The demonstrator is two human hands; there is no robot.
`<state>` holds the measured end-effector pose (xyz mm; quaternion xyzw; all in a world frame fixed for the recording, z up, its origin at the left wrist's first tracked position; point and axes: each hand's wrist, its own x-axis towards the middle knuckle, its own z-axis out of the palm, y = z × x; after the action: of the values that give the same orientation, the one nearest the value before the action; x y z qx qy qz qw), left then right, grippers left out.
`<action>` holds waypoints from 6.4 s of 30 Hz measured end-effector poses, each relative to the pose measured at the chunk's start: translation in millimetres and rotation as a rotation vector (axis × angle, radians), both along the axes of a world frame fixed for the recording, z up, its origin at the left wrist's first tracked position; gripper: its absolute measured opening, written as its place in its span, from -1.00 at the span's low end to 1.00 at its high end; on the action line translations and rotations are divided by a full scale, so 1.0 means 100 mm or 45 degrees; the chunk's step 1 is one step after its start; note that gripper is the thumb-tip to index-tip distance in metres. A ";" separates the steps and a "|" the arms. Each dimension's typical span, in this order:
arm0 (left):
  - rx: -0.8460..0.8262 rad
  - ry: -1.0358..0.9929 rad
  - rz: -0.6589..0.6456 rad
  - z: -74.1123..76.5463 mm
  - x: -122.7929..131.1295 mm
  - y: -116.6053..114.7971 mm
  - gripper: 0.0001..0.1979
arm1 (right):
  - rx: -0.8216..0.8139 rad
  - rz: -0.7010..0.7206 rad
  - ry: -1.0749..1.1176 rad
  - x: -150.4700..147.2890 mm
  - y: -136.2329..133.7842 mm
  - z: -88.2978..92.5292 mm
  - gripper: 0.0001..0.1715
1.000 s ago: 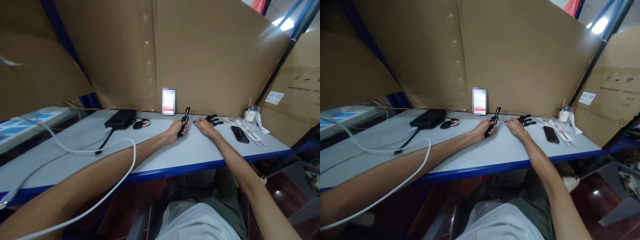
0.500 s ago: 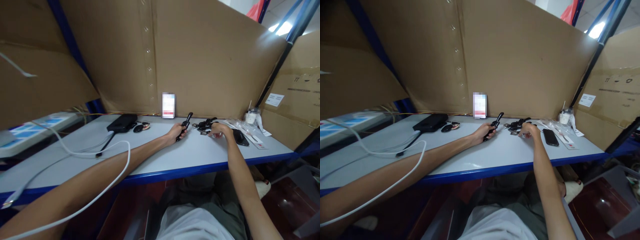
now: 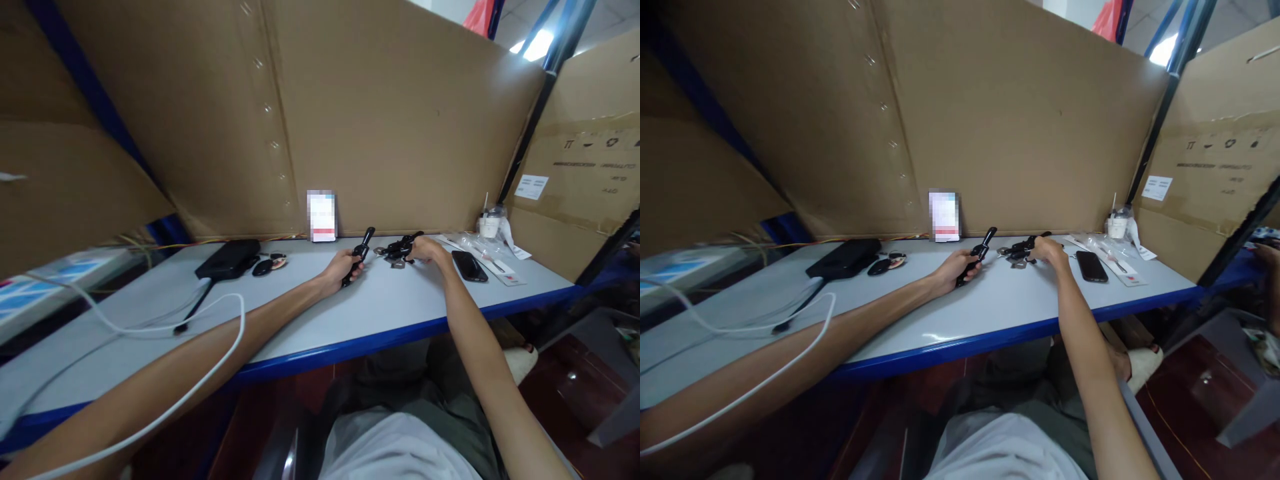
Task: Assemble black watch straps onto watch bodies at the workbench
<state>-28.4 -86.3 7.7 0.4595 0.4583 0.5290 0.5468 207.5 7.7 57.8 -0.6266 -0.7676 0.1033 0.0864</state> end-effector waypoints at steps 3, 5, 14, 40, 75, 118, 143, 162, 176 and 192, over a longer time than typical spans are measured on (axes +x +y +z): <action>-0.002 0.008 0.007 0.01 0.01 -0.01 -0.86 | -0.053 0.044 0.027 -0.03 0.06 -0.06 -0.63; 0.002 0.006 0.010 0.03 0.02 -0.03 -0.84 | -0.091 0.072 0.059 -0.03 0.09 -0.09 -0.65; 0.003 0.007 0.011 0.07 0.04 -0.06 -0.80 | 0.022 0.257 0.513 -0.18 0.09 -0.07 -0.75; -0.036 -0.026 -0.004 0.09 0.06 -0.10 -0.68 | 0.266 -0.198 0.122 -0.21 0.03 -0.12 -0.75; -0.010 -0.018 -0.036 0.03 0.03 -0.03 -0.56 | 0.323 0.088 -0.112 -0.62 -0.34 -0.26 -0.45; -0.023 -0.160 0.063 0.06 0.04 0.04 -0.84 | -0.342 0.220 1.451 -0.60 -0.18 -0.19 -0.79; 0.018 -0.200 0.049 0.08 0.05 0.02 -0.84 | -0.454 0.312 1.475 -0.69 -0.16 -0.29 -0.61; 0.033 -0.051 -0.129 0.08 0.03 -0.02 -0.72 | -0.593 0.534 1.355 -0.70 -0.24 -0.30 -0.79; 0.048 0.076 -0.087 -0.01 0.02 -0.03 -0.80 | -0.368 0.419 1.061 -0.68 -0.26 -0.19 -0.81; -0.026 0.099 -0.068 -0.02 -0.05 -0.02 -0.74 | 0.008 -0.123 0.584 0.20 0.20 -0.16 -0.53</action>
<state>-33.1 -87.9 5.7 0.4860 0.4721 0.4912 0.5474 227.2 28.0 42.0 -0.6223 -0.6974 0.2364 0.2654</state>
